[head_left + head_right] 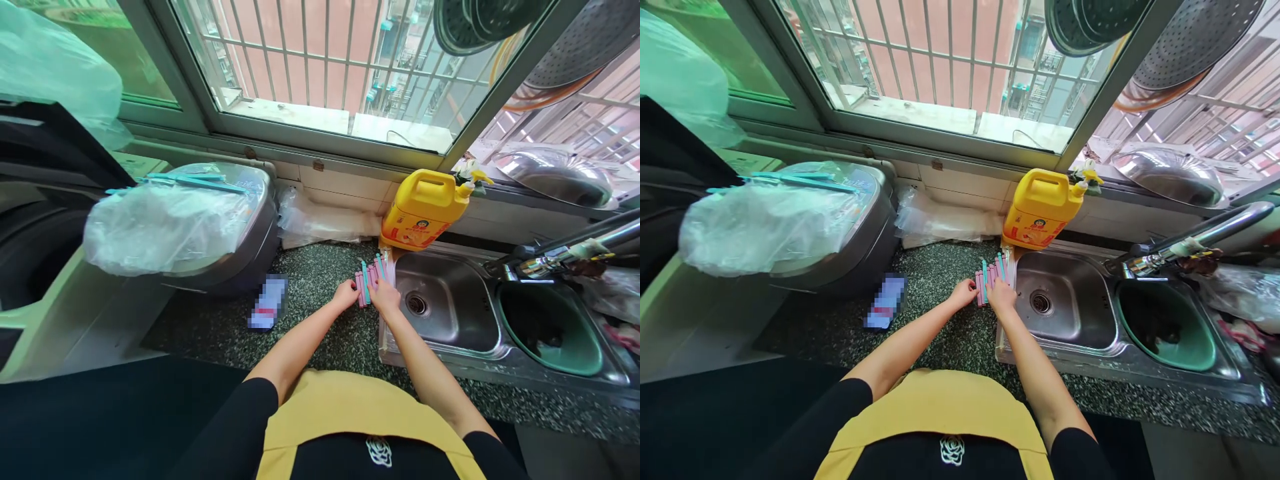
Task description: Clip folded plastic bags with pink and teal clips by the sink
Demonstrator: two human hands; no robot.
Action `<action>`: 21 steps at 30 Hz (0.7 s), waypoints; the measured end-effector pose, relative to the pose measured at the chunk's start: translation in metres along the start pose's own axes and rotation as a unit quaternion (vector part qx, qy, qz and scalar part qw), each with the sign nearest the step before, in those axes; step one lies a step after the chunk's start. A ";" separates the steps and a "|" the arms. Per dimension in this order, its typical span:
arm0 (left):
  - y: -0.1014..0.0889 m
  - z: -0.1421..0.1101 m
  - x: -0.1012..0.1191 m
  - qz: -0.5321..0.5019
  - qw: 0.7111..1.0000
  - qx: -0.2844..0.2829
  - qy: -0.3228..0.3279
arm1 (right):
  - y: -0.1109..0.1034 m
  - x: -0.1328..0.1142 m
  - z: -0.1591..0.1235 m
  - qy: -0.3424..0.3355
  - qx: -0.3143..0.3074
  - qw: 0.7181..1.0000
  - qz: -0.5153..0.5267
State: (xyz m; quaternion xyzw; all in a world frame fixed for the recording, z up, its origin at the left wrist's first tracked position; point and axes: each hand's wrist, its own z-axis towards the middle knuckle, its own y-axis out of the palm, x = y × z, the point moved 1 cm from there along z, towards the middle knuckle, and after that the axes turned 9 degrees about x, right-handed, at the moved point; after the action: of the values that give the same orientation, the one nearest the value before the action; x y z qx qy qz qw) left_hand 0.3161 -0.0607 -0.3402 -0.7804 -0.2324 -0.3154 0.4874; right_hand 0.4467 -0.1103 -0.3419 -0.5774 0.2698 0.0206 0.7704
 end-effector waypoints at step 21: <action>-0.382 -0.054 0.008 0.057 0.906 0.343 0.243 | -0.045 -0.250 0.083 -0.296 -0.005 0.946 0.133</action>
State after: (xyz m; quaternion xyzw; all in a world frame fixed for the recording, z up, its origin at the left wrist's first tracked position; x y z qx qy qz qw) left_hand 0.0514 0.0502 -0.0819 -0.4766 -0.1562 -0.3678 0.7830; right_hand 0.2815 0.0193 -0.1771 -0.5078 0.1042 0.2941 0.8030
